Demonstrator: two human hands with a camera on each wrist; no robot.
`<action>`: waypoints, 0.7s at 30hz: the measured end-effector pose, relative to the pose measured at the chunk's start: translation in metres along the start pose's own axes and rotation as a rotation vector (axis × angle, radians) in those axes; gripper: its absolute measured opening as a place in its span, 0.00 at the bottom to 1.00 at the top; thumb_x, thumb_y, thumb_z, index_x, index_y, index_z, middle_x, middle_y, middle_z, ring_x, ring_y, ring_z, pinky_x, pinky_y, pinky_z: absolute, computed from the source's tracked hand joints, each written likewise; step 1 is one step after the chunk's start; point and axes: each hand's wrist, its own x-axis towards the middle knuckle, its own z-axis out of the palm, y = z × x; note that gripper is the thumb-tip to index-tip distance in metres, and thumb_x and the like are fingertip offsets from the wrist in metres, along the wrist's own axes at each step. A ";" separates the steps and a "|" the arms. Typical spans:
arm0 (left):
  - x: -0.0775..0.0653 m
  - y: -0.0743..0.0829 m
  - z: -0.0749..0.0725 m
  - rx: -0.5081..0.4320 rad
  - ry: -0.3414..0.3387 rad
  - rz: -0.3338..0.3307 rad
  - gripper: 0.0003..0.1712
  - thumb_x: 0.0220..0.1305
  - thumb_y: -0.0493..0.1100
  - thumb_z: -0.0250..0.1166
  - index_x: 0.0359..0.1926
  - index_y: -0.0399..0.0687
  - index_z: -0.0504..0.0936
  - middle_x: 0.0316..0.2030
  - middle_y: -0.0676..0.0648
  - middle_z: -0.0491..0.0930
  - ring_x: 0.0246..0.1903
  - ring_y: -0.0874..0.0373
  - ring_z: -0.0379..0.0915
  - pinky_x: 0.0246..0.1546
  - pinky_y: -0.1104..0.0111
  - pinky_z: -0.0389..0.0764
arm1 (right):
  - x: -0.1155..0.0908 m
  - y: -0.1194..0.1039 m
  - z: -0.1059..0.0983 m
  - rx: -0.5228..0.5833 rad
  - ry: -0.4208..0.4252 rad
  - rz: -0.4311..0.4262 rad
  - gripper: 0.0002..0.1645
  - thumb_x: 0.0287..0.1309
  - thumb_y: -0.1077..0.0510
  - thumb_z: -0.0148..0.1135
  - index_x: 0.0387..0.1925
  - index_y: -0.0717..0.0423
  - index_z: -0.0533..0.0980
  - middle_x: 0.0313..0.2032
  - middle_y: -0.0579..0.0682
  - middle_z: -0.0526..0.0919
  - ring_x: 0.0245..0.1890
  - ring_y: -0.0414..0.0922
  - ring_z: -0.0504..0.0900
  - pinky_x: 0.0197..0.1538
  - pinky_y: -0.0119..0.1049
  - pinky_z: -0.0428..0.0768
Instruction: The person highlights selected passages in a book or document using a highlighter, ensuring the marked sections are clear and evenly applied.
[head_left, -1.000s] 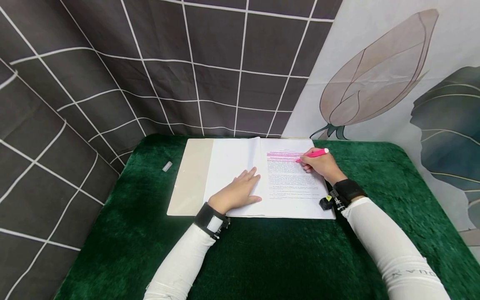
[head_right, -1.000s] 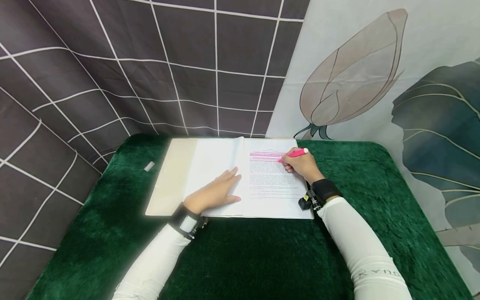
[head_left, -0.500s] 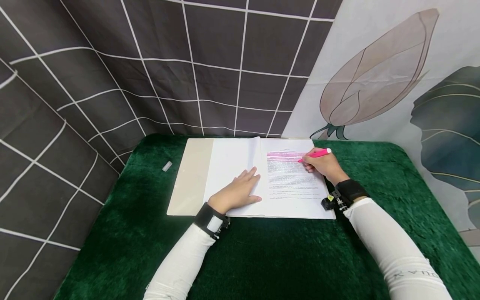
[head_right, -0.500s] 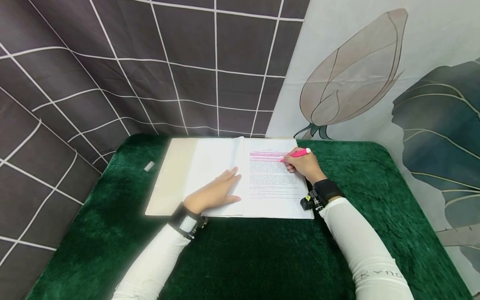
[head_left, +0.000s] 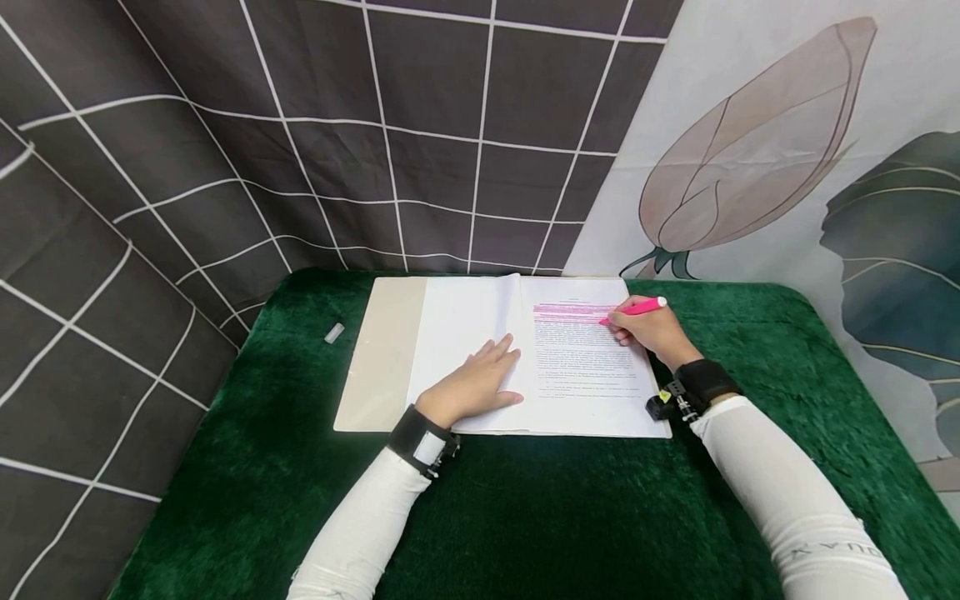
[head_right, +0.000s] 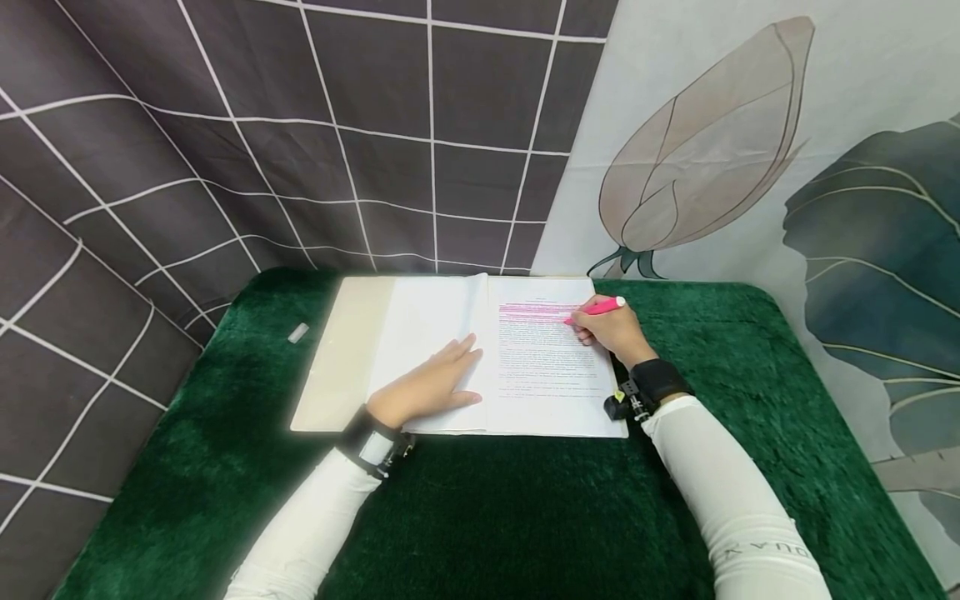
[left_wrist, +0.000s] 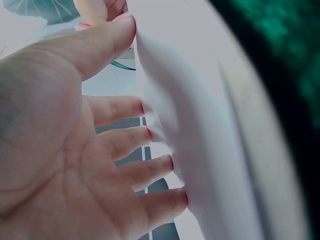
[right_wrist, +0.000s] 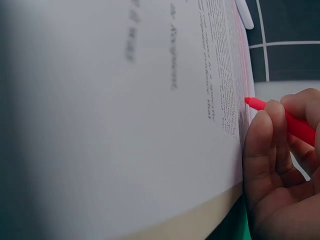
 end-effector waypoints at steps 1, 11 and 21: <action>0.000 0.000 0.000 0.000 0.000 0.001 0.44 0.67 0.59 0.58 0.74 0.42 0.55 0.77 0.41 0.41 0.74 0.41 0.38 0.69 0.42 0.54 | 0.000 0.000 0.000 -0.001 -0.001 0.001 0.20 0.61 0.46 0.62 0.42 0.59 0.78 0.31 0.53 0.83 0.26 0.43 0.79 0.28 0.27 0.80; 0.000 0.000 0.000 0.005 -0.002 0.005 0.44 0.67 0.59 0.58 0.74 0.42 0.55 0.77 0.41 0.41 0.74 0.41 0.39 0.69 0.43 0.54 | -0.001 0.001 -0.003 0.010 0.006 0.012 0.19 0.61 0.47 0.62 0.42 0.60 0.78 0.28 0.50 0.83 0.24 0.42 0.80 0.26 0.27 0.79; 0.000 0.000 0.000 0.004 -0.003 0.000 0.44 0.67 0.59 0.58 0.75 0.43 0.55 0.77 0.42 0.41 0.74 0.41 0.39 0.69 0.43 0.54 | 0.000 0.006 -0.006 0.011 0.008 -0.009 0.19 0.61 0.48 0.62 0.41 0.61 0.78 0.31 0.53 0.84 0.24 0.42 0.80 0.26 0.27 0.80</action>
